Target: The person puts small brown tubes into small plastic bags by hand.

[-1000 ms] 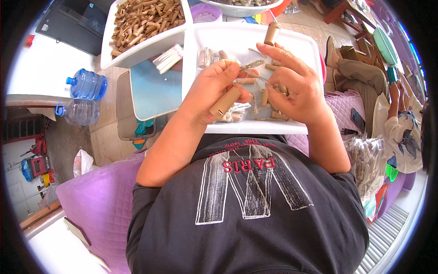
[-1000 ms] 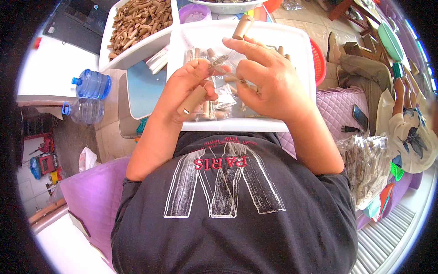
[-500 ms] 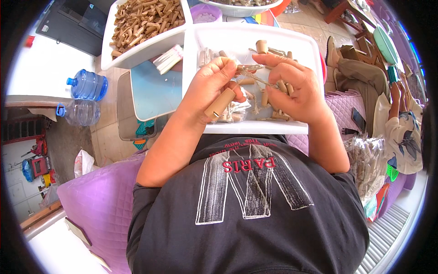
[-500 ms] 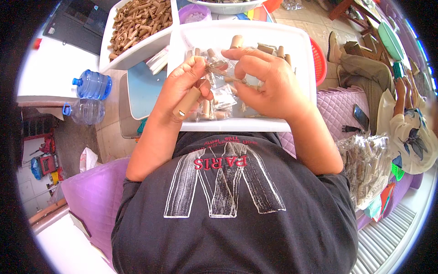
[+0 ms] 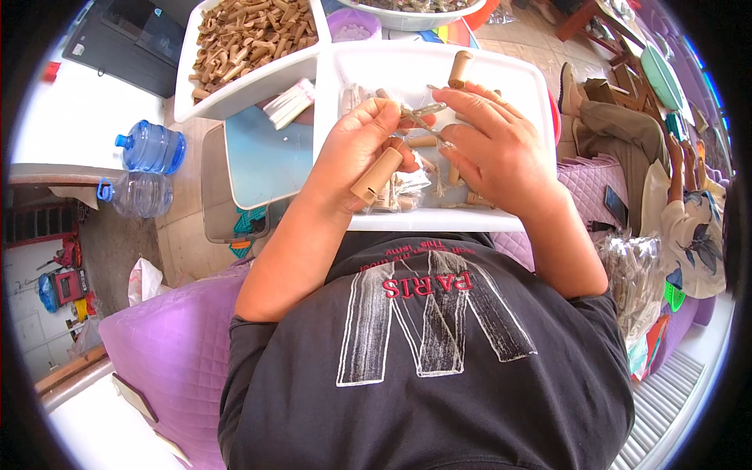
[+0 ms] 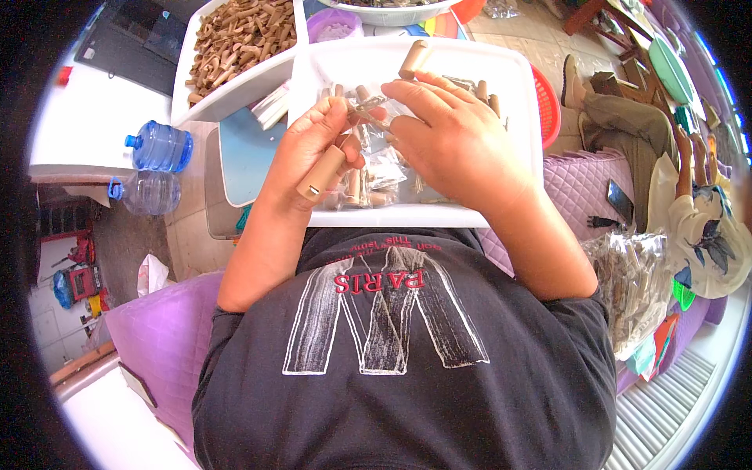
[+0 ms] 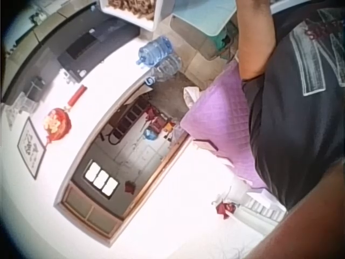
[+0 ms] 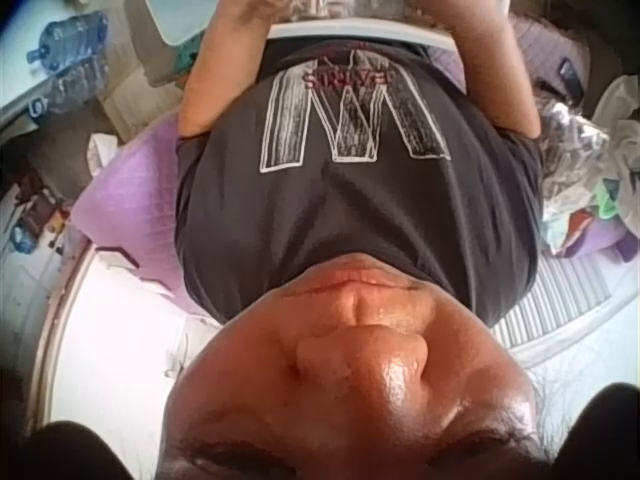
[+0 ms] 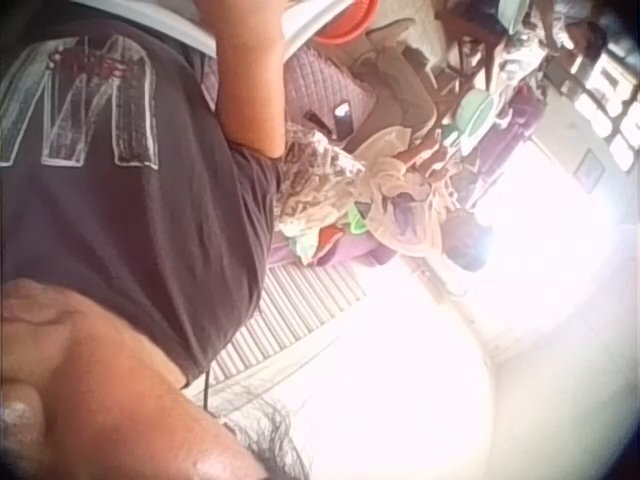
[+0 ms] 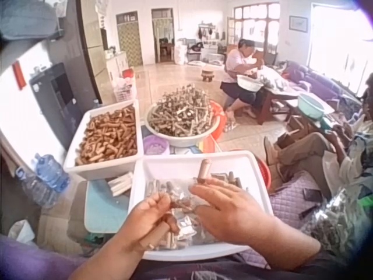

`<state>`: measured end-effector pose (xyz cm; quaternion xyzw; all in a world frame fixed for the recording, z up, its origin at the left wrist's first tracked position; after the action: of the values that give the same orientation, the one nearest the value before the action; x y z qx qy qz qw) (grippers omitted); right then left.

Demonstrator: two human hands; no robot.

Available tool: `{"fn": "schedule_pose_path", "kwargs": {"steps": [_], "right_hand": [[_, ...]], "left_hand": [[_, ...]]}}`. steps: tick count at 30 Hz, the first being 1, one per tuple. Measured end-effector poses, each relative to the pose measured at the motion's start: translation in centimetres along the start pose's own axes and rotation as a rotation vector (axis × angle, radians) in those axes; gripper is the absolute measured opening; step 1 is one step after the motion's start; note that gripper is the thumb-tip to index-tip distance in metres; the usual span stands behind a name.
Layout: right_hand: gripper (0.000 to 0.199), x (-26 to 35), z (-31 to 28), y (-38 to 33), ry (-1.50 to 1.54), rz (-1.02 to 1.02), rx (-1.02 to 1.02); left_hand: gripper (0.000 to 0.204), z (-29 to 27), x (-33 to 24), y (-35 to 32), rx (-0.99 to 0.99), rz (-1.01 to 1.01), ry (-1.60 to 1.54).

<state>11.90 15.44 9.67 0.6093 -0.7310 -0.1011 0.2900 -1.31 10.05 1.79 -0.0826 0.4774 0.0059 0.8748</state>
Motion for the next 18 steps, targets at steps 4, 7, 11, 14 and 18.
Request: {"fn": "schedule_pose_path", "kwargs": {"steps": [4,7,11,14,18], "right_hand": [[0.019,0.6,0.2,0.0,-0.023,-0.027,-0.027],[0.022,0.8,-0.1,0.4,0.004,-0.043,0.019],[0.021,0.3,0.0,0.2,0.179,-0.019,0.055],[0.025,0.4,1.0,-0.6,0.606,0.275,0.032],[0.031,-0.6,4.0,-1.8,1.219,0.674,-0.14]], "left_hand": [[0.026,-0.2,-0.1,-0.2,-0.058,0.01,0.027],[0.024,-0.3,0.0,-0.2,-0.042,0.022,0.069],[0.023,-0.2,-0.2,-0.2,-0.084,0.038,0.146],[0.022,-0.2,-0.3,-0.1,-0.119,0.122,0.195],[0.023,-0.1,-0.4,-0.2,-0.158,0.192,0.156]]}}
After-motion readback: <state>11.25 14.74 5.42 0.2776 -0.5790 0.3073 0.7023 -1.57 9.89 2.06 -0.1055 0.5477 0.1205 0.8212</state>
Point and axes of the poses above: each hand's wrist, its own y-axis towards the middle knuckle, its own z-axis out of the palm, x = y × z, the point moved 5 cm from there along y, towards the middle knuckle, and after that the axes turned 9 degrees about y, right-handed, at the moved point
